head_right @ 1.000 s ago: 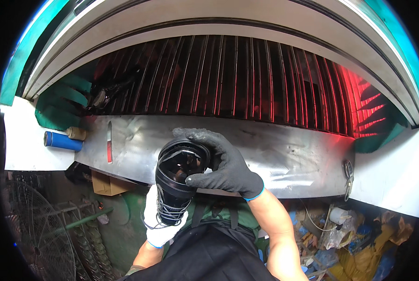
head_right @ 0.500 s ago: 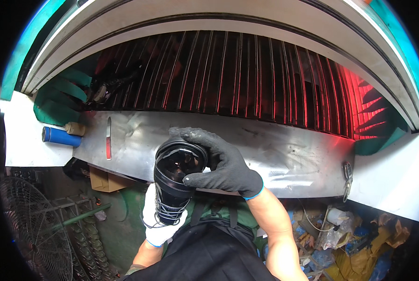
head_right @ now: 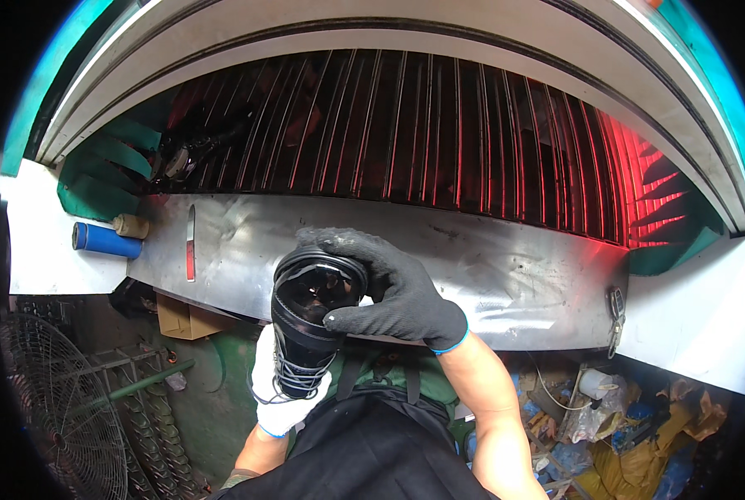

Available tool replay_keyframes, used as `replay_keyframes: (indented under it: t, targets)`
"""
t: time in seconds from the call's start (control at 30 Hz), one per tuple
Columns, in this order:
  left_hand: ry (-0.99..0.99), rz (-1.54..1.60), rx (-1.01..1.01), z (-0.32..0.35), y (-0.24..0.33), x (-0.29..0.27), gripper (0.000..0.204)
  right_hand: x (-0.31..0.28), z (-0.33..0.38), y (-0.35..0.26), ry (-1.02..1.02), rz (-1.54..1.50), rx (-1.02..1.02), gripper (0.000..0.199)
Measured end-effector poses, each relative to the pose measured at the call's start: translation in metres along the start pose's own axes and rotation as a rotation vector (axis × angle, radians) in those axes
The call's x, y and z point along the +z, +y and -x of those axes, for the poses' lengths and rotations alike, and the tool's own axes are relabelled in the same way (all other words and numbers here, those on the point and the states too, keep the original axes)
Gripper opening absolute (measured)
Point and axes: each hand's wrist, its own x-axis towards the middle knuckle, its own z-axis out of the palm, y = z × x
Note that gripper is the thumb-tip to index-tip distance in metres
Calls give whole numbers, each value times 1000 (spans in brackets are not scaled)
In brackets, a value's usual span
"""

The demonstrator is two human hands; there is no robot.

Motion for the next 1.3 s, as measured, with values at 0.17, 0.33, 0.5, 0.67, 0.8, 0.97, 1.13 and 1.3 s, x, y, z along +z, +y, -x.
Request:
replay_keyframes:
  t: [0.17,0.33,0.5,0.67,0.8,0.97,1.13,1.3]
  targets:
    - [-6,37,-28,3,-2,1,98,6,-2,-5,33,-49,100,84]
    - [-44,53,-28,3,-3,-5,105,3,-3,-8,-11,-59,142,93]
    - [-35,416,-97,0,6,-13,105,-2,-16,-27,-143,8,232,110]
    - [-46,1012,-438,5,5,-16,107,6,-24,-21,-165,175,346,111]
    - [-55,1260,-562,-2,6,-19,89,29,-12,-18,-59,455,378,110]
    - [-30,1360,-637,7,-11,-10,76,46,8,-7,83,500,424,99]
    - [-102,1506,-746,-9,10,-12,81,41,16,0,104,696,347,79]
    - [4,1436,-698,-10,21,-5,82,45,14,-14,89,498,609,81]
